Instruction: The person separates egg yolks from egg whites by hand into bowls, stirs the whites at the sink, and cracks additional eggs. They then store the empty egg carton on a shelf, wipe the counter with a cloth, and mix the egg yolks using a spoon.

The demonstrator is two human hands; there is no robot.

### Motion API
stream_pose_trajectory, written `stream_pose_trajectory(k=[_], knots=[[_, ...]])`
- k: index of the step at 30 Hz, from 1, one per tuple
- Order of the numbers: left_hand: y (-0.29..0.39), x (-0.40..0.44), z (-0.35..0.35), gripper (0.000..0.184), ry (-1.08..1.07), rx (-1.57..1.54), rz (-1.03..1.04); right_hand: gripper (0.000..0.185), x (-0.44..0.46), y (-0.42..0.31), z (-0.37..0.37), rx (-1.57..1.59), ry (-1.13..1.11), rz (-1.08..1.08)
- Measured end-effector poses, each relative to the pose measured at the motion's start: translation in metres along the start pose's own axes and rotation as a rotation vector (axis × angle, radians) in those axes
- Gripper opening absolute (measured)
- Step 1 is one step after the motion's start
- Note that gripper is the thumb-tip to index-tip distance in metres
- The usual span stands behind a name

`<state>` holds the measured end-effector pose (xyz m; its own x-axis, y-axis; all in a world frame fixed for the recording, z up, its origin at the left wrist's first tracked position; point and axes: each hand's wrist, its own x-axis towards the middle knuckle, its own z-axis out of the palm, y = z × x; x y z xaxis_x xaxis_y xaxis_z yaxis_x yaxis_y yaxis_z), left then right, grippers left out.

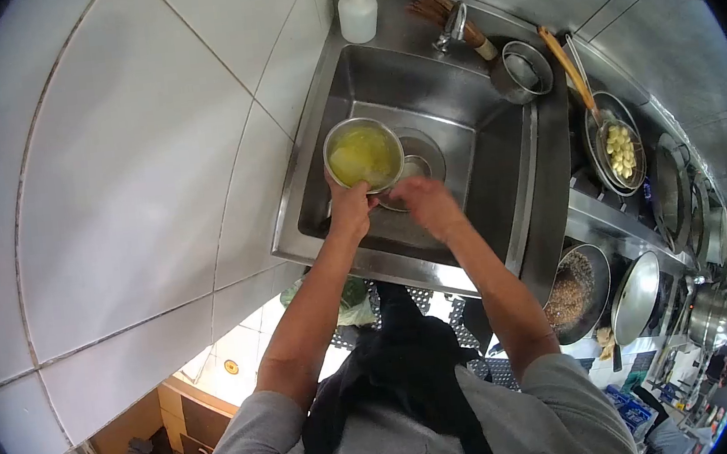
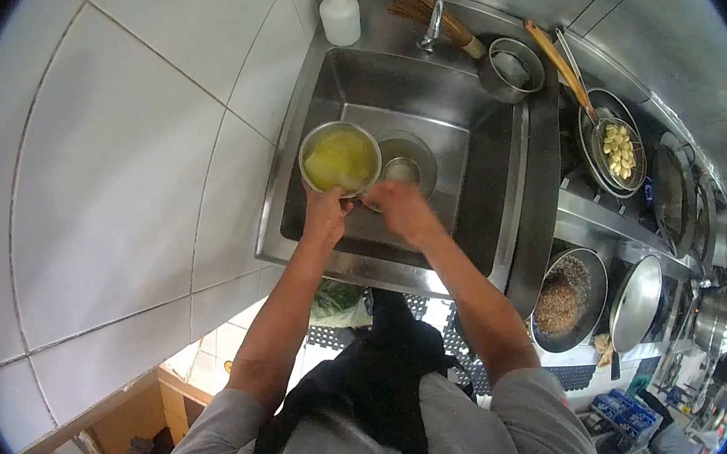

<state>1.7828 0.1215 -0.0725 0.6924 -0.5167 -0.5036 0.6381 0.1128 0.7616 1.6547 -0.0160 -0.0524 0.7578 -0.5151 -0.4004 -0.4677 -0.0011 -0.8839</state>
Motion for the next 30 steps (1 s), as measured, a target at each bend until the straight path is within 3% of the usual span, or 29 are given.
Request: stream_pose_trajectory(k=[1, 5, 7, 8, 10, 11, 13, 14, 16, 17, 19, 20, 22, 23, 24, 26, 28, 29, 30], knots=[[0.008, -0.01, 0.004, 0.082, -0.011, 0.038, 0.004, 0.023, -0.005, -0.01, -0.002, 0.221, 0.051, 0.156], [0.01, -0.012, 0.0, 0.085, -0.005, 0.087, 0.026, 0.02, -0.017, -0.023, 0.008, 0.255, -0.168, 0.253], [0.008, -0.015, 0.002, 0.084, -0.012, 0.157, 0.075, 0.021, -0.016, -0.025, 0.004, 0.267, 0.122, 0.186], [0.009, -0.017, 0.003, 0.082, -0.033, 0.232, 0.13, 0.021, -0.024, -0.025, 0.005, 0.274, 0.128, 0.19], [0.014, -0.002, -0.001, 0.08, -0.015, 0.188, 0.087, 0.021, -0.026, -0.037, 0.001, 0.182, -0.198, 0.26], [0.008, -0.006, -0.01, 0.078, 0.016, 0.15, 0.009, 0.021, -0.02, -0.016, 0.003, 0.188, -0.2, 0.278], [0.01, -0.017, -0.005, 0.072, -0.004, 0.179, 0.02, 0.021, 0.004, 0.012, 0.0, 0.04, 0.138, 0.043], [0.017, -0.019, 0.0, 0.067, -0.033, 0.212, 0.042, 0.021, 0.0, 0.013, -0.005, 0.045, 0.147, 0.039], [0.01, 0.003, -0.008, 0.069, -0.044, 0.145, 0.039, 0.021, -0.022, -0.039, -0.009, 0.291, -0.25, 0.288], [0.0, 0.001, -0.017, 0.072, -0.052, 0.086, 0.005, 0.021, -0.025, -0.029, -0.003, 0.297, -0.253, 0.306], [-0.002, -0.008, -0.014, 0.071, -0.036, 0.085, 0.014, 0.021, -0.015, -0.024, 0.003, 0.056, 0.007, 0.177], [0.003, -0.005, -0.008, 0.07, -0.027, 0.079, 0.034, 0.021, -0.008, -0.025, -0.005, 0.055, 0.012, 0.162], [0.007, -0.005, -0.012, 0.07, -0.047, 0.079, 0.042, 0.022, -0.012, -0.032, -0.012, 0.158, -0.215, 0.285], [0.006, -0.008, -0.014, 0.071, -0.074, 0.081, 0.046, 0.022, -0.012, -0.017, -0.007, 0.158, -0.219, 0.293], [0.003, -0.008, -0.014, 0.071, -0.076, 0.081, 0.048, 0.022, -0.004, 0.003, 0.001, -0.097, -0.178, 0.054], [-0.001, -0.004, -0.008, 0.073, 0.011, 0.008, 0.038, 0.023, 0.005, 0.006, -0.005, -0.356, -0.119, -0.194], [0.005, -0.007, -0.015, 0.075, -0.063, 0.008, 0.019, 0.025, -0.002, -0.01, -0.014, 0.353, -0.159, 0.278], [0.009, -0.007, -0.017, 0.076, -0.139, 0.008, 0.013, 0.025, -0.007, -0.017, -0.013, 0.351, -0.163, 0.279], [0.004, -0.007, -0.022, 0.076, -0.138, 0.014, 0.008, 0.025, -0.017, -0.022, -0.009, 0.144, -0.19, 0.247]])
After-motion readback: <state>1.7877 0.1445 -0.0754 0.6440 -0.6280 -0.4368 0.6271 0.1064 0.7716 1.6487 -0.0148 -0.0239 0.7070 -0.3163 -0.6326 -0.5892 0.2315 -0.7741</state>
